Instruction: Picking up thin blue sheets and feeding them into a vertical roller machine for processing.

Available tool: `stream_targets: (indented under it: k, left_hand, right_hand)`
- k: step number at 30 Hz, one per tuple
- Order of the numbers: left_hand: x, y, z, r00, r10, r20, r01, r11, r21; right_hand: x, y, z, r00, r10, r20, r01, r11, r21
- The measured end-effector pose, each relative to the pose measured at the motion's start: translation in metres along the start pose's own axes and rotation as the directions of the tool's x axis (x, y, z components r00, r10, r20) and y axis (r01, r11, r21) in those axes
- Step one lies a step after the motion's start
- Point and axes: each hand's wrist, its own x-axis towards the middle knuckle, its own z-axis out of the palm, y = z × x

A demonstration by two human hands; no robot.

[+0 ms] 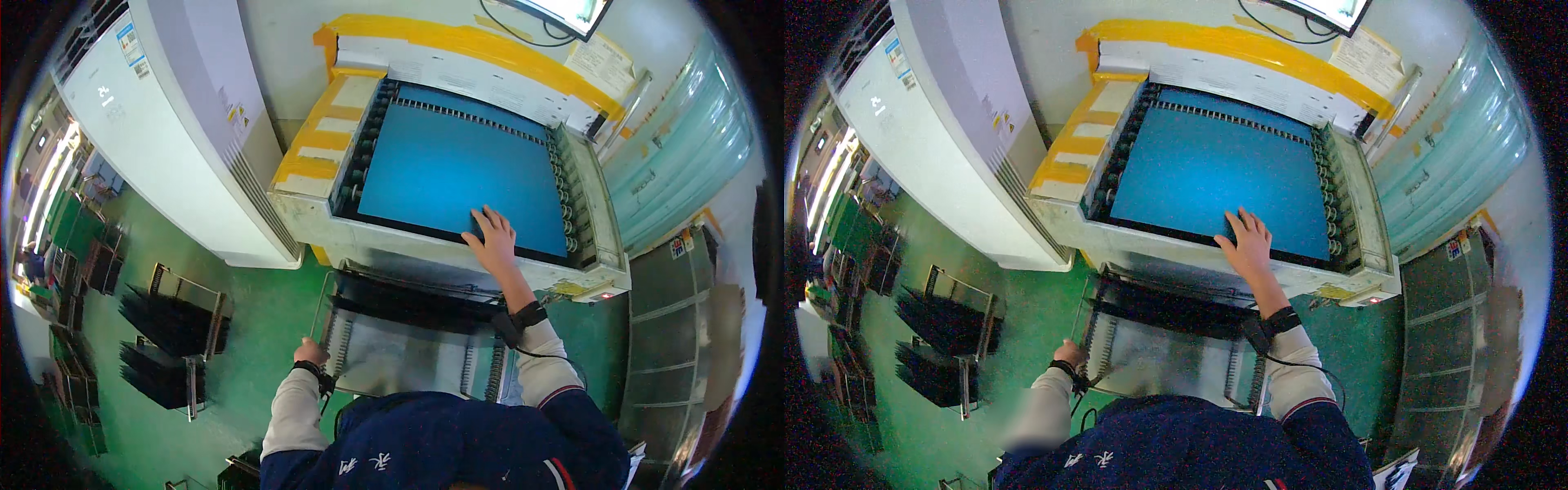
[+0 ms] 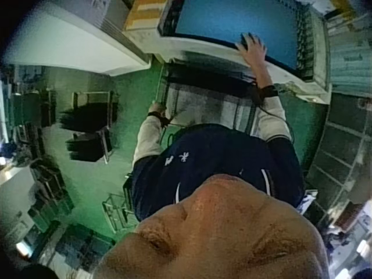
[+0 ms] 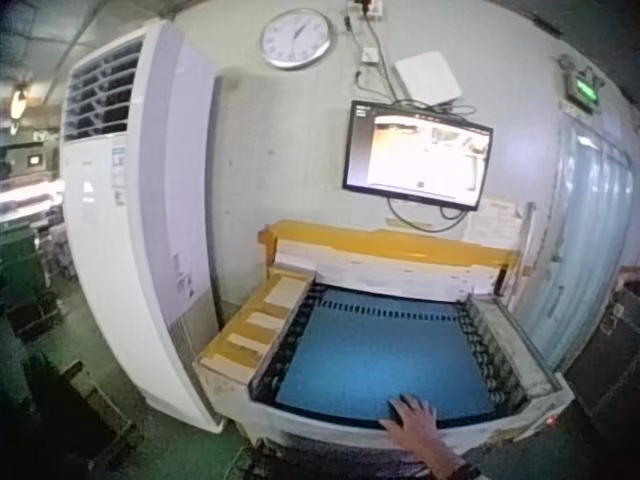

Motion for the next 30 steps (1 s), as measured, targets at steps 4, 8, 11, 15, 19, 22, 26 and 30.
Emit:
stream_targets:
  k: [4,8,11,15,19,22,26,30]
  left_hand:
    - [-0.003,0.002,-0.002,1.0,0.01,-0.006,-0.01,0.999,0.031]
    - [-0.005,0.0,-0.003,0.998,0.055,-0.011,-0.054,0.997,0.06]
    - [0.002,-0.002,0.002,0.997,0.062,-0.034,-0.059,0.994,0.089]
    - [0.01,-0.006,0.009,0.997,0.058,-0.049,-0.054,0.996,0.069]
    - [0.008,-0.009,0.005,0.996,0.084,0.007,-0.084,0.996,-0.013]
    - [0.002,-0.007,0.002,0.993,0.113,-0.047,-0.113,0.994,0.004]
    - [0.009,-0.011,0.009,0.993,0.111,-0.027,-0.112,0.993,-0.041]
    - [0.03,-0.021,0.02,0.996,0.08,0.047,-0.069,0.976,-0.208]
  right_hand:
    - [0.0,0.003,0.002,1.0,0.009,0.007,-0.009,1.0,0.0]
    - [0.005,0.006,0.004,1.0,0.001,-0.003,-0.001,1.0,-0.006]
    - [0.007,0.006,0.003,1.0,-0.007,0.008,0.008,0.999,-0.036]
    - [-0.004,-0.003,-0.005,0.998,-0.059,0.013,0.058,0.995,0.078]
    - [-0.045,-0.029,-0.01,0.984,-0.17,-0.056,0.178,0.949,0.258]
    - [-0.089,-0.053,-0.018,0.99,-0.142,-0.01,0.134,0.912,0.387]
    - [-0.138,-0.08,-0.029,0.98,-0.148,0.135,0.049,0.83,0.555]
    - [-0.174,-0.091,-0.033,0.959,-0.16,0.235,0.016,0.856,0.517]
